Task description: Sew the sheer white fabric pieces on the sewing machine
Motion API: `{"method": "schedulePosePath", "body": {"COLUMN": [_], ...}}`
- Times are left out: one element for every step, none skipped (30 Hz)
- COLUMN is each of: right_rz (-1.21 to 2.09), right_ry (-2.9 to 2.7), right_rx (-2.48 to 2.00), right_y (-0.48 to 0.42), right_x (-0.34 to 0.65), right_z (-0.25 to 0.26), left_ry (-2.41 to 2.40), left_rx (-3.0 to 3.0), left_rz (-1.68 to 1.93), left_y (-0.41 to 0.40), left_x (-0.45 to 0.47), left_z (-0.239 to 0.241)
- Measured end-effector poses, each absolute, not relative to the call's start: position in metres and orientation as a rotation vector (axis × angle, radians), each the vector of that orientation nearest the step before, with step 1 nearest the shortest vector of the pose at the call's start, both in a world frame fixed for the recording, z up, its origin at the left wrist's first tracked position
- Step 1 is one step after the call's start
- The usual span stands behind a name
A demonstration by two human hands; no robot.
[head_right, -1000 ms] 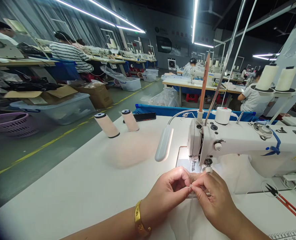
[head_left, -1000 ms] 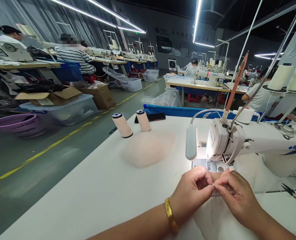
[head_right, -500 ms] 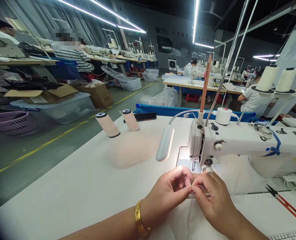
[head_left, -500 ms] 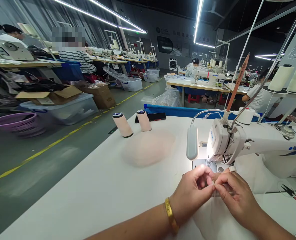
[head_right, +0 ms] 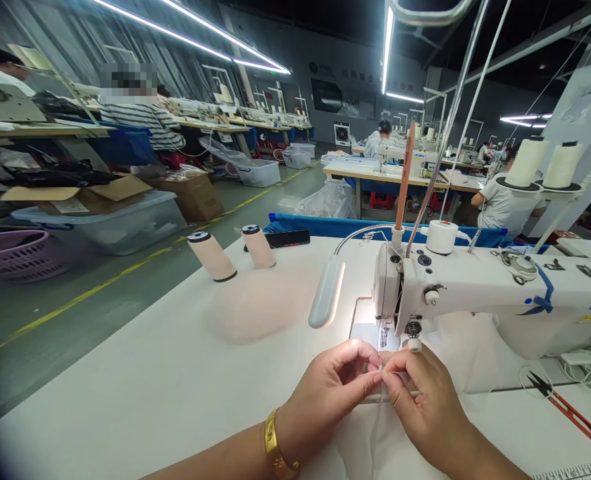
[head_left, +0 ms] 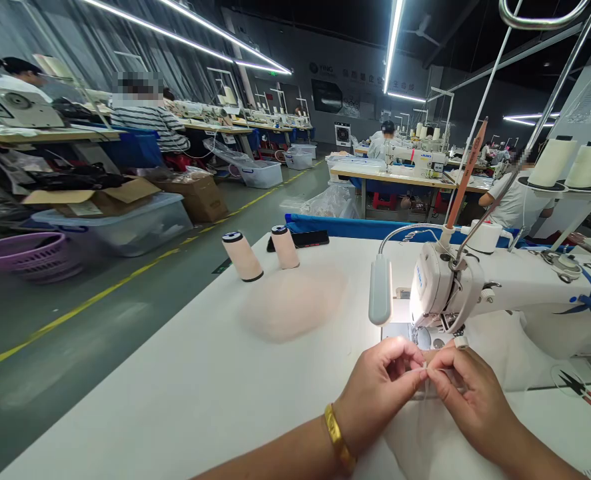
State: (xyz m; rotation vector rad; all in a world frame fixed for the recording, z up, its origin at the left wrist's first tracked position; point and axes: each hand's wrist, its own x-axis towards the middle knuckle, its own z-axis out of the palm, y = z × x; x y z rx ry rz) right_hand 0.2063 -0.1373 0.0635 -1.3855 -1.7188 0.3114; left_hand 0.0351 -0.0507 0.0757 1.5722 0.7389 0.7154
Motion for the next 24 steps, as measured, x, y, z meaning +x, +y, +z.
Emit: {"method": "schedulePosePath", "body": {"right_rz": [0.31,0.31,0.311,0.313,0.316,0.318,0.32,0.323,0.329,0.339,0.355,0.378,0.409,0.441,0.475,0.508,0.535,0.553,0.563,0.57,0.578,0.588,0.608,0.642], "right_ry": [-1.714,-1.71,-1.704,-1.698,-1.693,-1.69,-1.685,-1.681,-1.675,-1.668,-1.657,-1.643,-1.635,-1.628,-1.623,-1.623,-1.622,-1.617,-1.609,-1.6,-1.595,-1.586,-1.578,-1.573], "right_rx": [-1.386,-1.388,-1.392,-1.396,-1.4,-1.403,-1.407,-1.412,-1.417,-1.424,-1.432,-1.442,-1.447,-1.451,-1.453,-1.45,-1.447,-1.443,-1.44,-1.44,-1.441,-1.445,-1.448,-1.447], "right_y": [-0.1372,-0.1371,-0.1371,-0.137,-0.137,-0.137,-0.137,-0.137,-0.137,-0.1371,-0.1373,-0.1376,-0.1379,-0.1382,-0.1385,-0.1387,-0.1388,-0.1389,-0.1388,-0.1386,-0.1384,-0.1381,-0.1378,-0.1374], "right_x": [0.2063,0.2062,0.2062,0.2061,0.206,0.2058,0.2055,0.2053,0.205,0.205,0.2051,0.2054,0.2059,0.2066,0.2073,0.208,0.2085,0.2088,0.2088,0.2087,0.2084,0.2081,0.2077,0.2075], "right_z": [0.0638,0.064,0.064,0.0639,0.0638,0.0636,0.0635,0.0634,0.0633,0.0632,0.063,0.0627,0.0623,0.0617,0.0611,0.0605,0.06,0.0598,0.0599,0.0605,0.0614,0.0626,0.064,0.0654], "left_ry": [0.739,0.739,0.742,0.746,0.75,0.752,0.754,0.754,0.753,0.752,0.752,0.75,0.747,0.743,0.739,0.734,0.73,0.726,0.722,0.718,0.714,0.708,0.705,0.702], "left_rx": [1.58,1.589,1.6,1.61,1.622,1.634,1.646,1.659,1.671,1.683,1.691,1.698,1.702,1.706,1.709,1.713,1.716,1.72,1.723,1.728,1.732,1.737,1.742,1.744], "left_rz": [0.722,0.728,0.735,0.744,0.753,0.76,0.768,0.774,0.779,0.78,0.78,0.778,0.773,0.766,0.761,0.757,0.755,0.754,0.756,0.76,0.761,0.76,0.757,0.752], "left_y": [-0.0508,-0.0508,-0.0506,-0.0503,-0.0498,-0.0493,-0.0488,-0.0483,-0.048,-0.0477,-0.0476,-0.0476,-0.0477,-0.0477,-0.0478,-0.0479,-0.0479,-0.0479,-0.0478,-0.0478,-0.0477,-0.0477,-0.0477,-0.0478], "left_x": [0.0349,0.0346,0.0343,0.034,0.0337,0.0335,0.0334,0.0333,0.0332,0.0332,0.0331,0.0329,0.0327,0.0324,0.0322,0.0319,0.0317,0.0315,0.0314,0.0313,0.0312,0.0312,0.0313,0.0314], "left_z": [0.0753,0.0749,0.0744,0.0741,0.0737,0.0734,0.0731,0.073,0.0728,0.0728,0.0728,0.0728,0.0729,0.0729,0.0729,0.0729,0.0729,0.0728,0.0727,0.0725,0.0723,0.072,0.0717,0.0714]}}
